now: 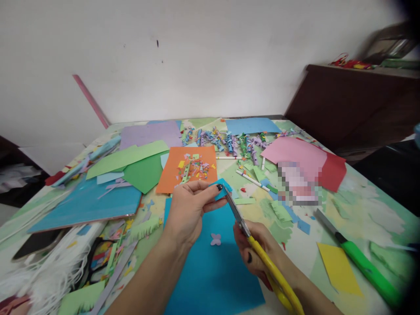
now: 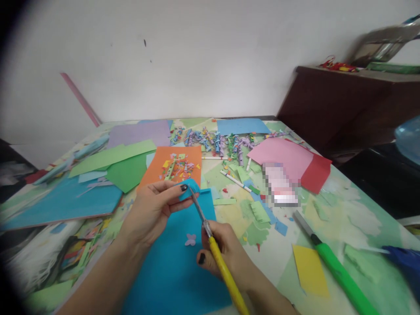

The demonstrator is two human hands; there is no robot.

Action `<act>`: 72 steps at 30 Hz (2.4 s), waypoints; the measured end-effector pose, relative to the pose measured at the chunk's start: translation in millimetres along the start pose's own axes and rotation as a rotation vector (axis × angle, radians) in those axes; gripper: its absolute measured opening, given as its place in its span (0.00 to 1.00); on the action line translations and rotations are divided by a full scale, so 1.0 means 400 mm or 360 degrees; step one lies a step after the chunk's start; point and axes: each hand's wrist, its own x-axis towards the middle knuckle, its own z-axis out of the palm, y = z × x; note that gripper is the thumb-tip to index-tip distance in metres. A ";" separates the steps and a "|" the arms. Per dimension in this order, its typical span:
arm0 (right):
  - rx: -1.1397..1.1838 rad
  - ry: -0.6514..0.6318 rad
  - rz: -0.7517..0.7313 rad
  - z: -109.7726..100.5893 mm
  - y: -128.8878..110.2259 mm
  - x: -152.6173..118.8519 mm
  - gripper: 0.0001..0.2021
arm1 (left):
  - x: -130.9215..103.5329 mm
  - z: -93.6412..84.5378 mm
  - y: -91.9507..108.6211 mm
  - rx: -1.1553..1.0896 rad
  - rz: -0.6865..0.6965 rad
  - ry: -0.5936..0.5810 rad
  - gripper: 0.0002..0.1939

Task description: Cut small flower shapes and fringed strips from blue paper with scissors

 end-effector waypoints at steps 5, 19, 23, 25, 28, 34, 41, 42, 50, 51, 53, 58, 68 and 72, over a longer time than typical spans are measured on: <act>-0.0020 -0.0065 -0.0081 0.000 0.000 0.002 0.21 | -0.001 0.001 0.002 -0.0006 -0.0010 0.0004 0.08; 0.0165 -0.0194 -0.0077 -0.012 0.044 0.009 0.19 | 0.003 -0.001 0.000 -0.0007 -0.0029 0.0002 0.09; 0.0167 -0.0110 -0.0068 -0.004 0.022 0.003 0.18 | 0.003 0.000 0.001 0.0009 -0.0029 0.0006 0.08; 0.0142 -0.0105 -0.0070 0.000 0.010 0.000 0.18 | 0.003 0.000 0.002 0.0009 -0.0031 0.0000 0.08; 0.0125 -0.0121 -0.0054 0.002 0.003 -0.002 0.18 | 0.003 -0.002 0.001 -0.0002 -0.0031 -0.0011 0.08; 0.0068 -0.0115 -0.0028 0.000 0.003 0.001 0.19 | 0.002 -0.005 -0.001 -0.0016 -0.0032 -0.0018 0.08; -0.0007 -0.0058 -0.0066 -0.001 0.002 0.002 0.22 | 0.002 -0.003 0.000 -0.0022 -0.0028 -0.0021 0.08; -0.0014 -0.0056 -0.0067 -0.001 0.003 0.001 0.21 | 0.002 -0.002 0.000 -0.0022 -0.0031 -0.0021 0.08; -0.0042 -0.0023 -0.0065 0.000 0.003 0.004 0.22 | 0.001 -0.003 0.000 -0.0032 -0.0039 -0.0032 0.08; -0.0044 -0.0023 -0.0064 -0.001 0.004 0.004 0.22 | 0.001 -0.004 0.001 -0.0033 -0.0040 -0.0036 0.08; -0.0020 -0.0030 -0.0061 -0.001 0.006 0.004 0.22 | 0.002 -0.004 0.002 -0.0035 -0.0048 -0.0048 0.08; 0.0255 -0.0050 0.0004 0.004 0.006 0.000 0.21 | 0.000 -0.002 0.007 -0.0084 -0.0099 -0.0093 0.07; 0.0180 -0.0183 -0.0101 -0.020 0.046 0.016 0.19 | 0.000 0.002 0.000 -0.0068 -0.0069 -0.0042 0.08; 0.0178 -0.0148 -0.0106 -0.014 0.034 0.012 0.20 | 0.000 0.001 -0.001 -0.0032 -0.0052 -0.0038 0.08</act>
